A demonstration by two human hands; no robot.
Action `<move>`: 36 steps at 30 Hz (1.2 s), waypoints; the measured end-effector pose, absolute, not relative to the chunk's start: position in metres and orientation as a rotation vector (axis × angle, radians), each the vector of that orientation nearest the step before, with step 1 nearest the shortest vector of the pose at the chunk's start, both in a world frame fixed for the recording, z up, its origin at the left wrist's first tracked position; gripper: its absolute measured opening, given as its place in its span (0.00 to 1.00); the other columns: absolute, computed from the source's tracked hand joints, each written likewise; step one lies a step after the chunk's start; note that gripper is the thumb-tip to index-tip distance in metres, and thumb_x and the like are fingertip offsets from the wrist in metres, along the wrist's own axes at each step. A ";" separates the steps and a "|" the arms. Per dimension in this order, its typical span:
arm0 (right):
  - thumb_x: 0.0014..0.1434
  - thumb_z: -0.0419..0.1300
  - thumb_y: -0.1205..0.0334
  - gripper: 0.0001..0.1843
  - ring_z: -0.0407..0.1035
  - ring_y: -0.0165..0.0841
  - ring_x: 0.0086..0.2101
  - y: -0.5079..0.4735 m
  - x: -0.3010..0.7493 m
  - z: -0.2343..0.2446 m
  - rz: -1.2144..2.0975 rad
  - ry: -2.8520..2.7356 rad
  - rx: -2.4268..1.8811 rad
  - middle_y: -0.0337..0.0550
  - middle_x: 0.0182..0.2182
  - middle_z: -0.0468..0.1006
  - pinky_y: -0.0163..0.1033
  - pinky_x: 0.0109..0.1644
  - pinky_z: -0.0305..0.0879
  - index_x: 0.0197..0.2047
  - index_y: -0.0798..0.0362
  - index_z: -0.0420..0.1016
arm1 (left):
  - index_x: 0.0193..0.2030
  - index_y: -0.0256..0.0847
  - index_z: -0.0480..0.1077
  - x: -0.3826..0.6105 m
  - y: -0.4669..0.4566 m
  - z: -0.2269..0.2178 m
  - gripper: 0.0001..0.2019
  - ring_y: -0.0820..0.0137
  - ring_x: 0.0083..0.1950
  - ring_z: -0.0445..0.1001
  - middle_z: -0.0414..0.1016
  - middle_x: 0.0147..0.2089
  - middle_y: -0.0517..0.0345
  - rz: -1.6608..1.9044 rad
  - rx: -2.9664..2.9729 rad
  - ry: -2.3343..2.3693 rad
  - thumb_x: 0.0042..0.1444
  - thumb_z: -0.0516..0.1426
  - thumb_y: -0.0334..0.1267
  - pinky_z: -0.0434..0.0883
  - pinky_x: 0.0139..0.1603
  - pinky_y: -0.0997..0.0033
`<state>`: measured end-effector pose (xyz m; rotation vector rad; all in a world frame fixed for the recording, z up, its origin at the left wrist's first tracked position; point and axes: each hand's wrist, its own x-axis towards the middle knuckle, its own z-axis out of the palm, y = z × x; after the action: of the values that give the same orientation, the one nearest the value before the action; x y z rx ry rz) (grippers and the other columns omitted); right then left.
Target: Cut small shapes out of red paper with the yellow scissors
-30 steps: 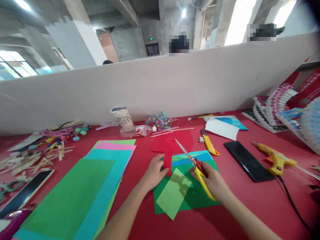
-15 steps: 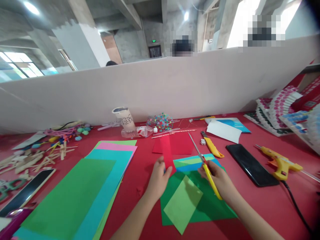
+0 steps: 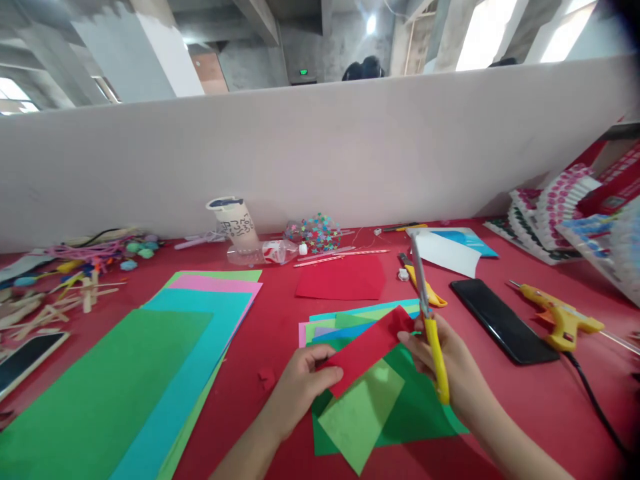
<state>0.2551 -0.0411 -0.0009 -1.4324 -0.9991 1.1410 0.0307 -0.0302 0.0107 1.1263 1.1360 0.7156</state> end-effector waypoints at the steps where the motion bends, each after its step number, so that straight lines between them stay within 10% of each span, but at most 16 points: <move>1: 0.52 0.64 0.50 0.19 0.58 0.26 0.16 -0.040 0.257 0.000 1.147 -0.973 -1.427 0.23 0.16 0.60 0.30 0.18 0.51 0.33 0.47 0.57 | 0.27 0.38 0.72 0.030 -0.032 0.012 0.05 0.76 0.25 0.64 0.68 0.24 0.63 0.728 1.114 1.130 0.45 0.61 0.37 0.60 0.26 0.78; 14: 0.57 0.56 0.40 0.20 0.55 0.27 0.18 -0.046 0.259 0.015 1.192 -1.225 -1.391 0.26 0.19 0.58 0.32 0.20 0.53 0.30 0.47 0.56 | 0.48 0.36 0.67 0.022 -0.024 0.022 0.14 0.76 0.21 0.68 0.78 0.33 0.52 0.713 1.154 1.045 0.59 0.55 0.43 0.59 0.17 0.80; 22: 0.56 0.62 0.45 0.19 0.50 0.28 0.21 -0.054 0.269 0.013 1.261 -1.751 -1.484 0.30 0.19 0.57 0.35 0.23 0.45 0.27 0.50 0.64 | 0.41 0.38 0.68 0.007 -0.018 0.032 0.11 0.80 0.19 0.59 0.75 0.27 0.59 1.227 1.032 1.166 0.56 0.58 0.42 0.53 0.17 0.81; 36: 0.52 0.48 0.26 0.31 0.53 0.26 0.16 -0.066 0.249 0.020 1.316 -1.623 -1.570 0.29 0.17 0.56 0.33 0.18 0.46 0.25 0.48 0.54 | 0.40 0.36 0.70 0.014 -0.028 0.032 0.13 0.80 0.17 0.58 0.75 0.27 0.56 1.059 1.124 1.193 0.57 0.57 0.45 0.52 0.16 0.79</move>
<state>0.2490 -0.0659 0.0199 -1.5703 -1.6229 1.3157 0.0138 -0.0284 0.0323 1.1245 1.1934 1.0591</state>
